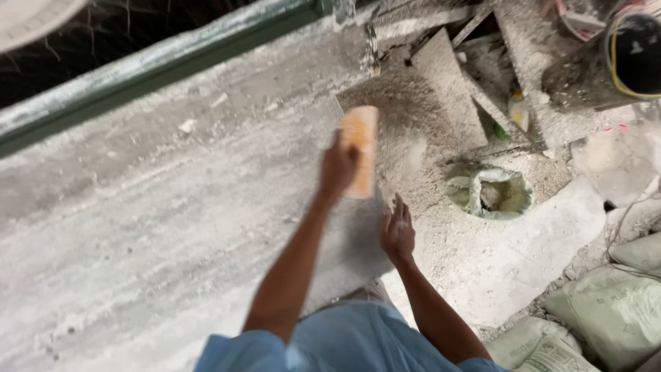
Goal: The person cleans a dusty workbench surface using a brush and a sponge, sweeping debris toward the edge. They then handle two long decorative molding pieces, moving them aside and back, and finally pick up a bucket containing a dark object.
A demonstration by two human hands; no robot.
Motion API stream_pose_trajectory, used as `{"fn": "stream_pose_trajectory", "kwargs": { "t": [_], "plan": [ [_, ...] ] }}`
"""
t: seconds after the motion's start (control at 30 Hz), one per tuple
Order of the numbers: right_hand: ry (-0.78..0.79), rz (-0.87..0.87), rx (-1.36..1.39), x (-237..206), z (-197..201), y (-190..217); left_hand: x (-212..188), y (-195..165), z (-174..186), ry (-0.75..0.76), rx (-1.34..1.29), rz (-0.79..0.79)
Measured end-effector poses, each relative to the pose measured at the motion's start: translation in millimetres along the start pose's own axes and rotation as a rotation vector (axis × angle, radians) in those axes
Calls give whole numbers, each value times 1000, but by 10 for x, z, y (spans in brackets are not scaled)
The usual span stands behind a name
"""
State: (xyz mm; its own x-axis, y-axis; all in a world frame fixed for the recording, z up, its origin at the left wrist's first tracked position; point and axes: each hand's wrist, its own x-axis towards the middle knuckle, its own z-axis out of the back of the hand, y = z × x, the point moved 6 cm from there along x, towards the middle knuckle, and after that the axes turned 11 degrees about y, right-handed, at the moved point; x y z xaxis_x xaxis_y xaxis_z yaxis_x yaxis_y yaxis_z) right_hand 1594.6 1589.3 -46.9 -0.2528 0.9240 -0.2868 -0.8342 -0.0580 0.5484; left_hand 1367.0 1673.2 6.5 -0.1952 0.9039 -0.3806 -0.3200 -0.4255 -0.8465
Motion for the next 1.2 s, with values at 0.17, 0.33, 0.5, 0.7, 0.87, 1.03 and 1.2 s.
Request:
{"fn": "stream_pose_trajectory", "kwargs": {
  "t": [0.17,0.33,0.5,0.7,0.87,1.03,1.2],
  "plan": [
    [113,-128,90,26,-22,-16,-1299,864,1317,-197,-94,-201],
    [-9,190,264,-33,4,44,-1844,1017,330,-199,33,52],
    [50,224,702,172,237,-307,-1266,550,-764,-281,223,51],
    [117,-48,559,389,645,-974,-1471,477,-235,-415,229,217],
    [355,-57,412,375,392,-765,-1142,-352,-1712,-132,849,100],
    [320,-184,743,508,392,-701,-1027,-417,-1808,-19,145,-117],
    [144,-84,700,592,555,-588,-1609,800,-239,-378,-49,-18]
  ]
}}
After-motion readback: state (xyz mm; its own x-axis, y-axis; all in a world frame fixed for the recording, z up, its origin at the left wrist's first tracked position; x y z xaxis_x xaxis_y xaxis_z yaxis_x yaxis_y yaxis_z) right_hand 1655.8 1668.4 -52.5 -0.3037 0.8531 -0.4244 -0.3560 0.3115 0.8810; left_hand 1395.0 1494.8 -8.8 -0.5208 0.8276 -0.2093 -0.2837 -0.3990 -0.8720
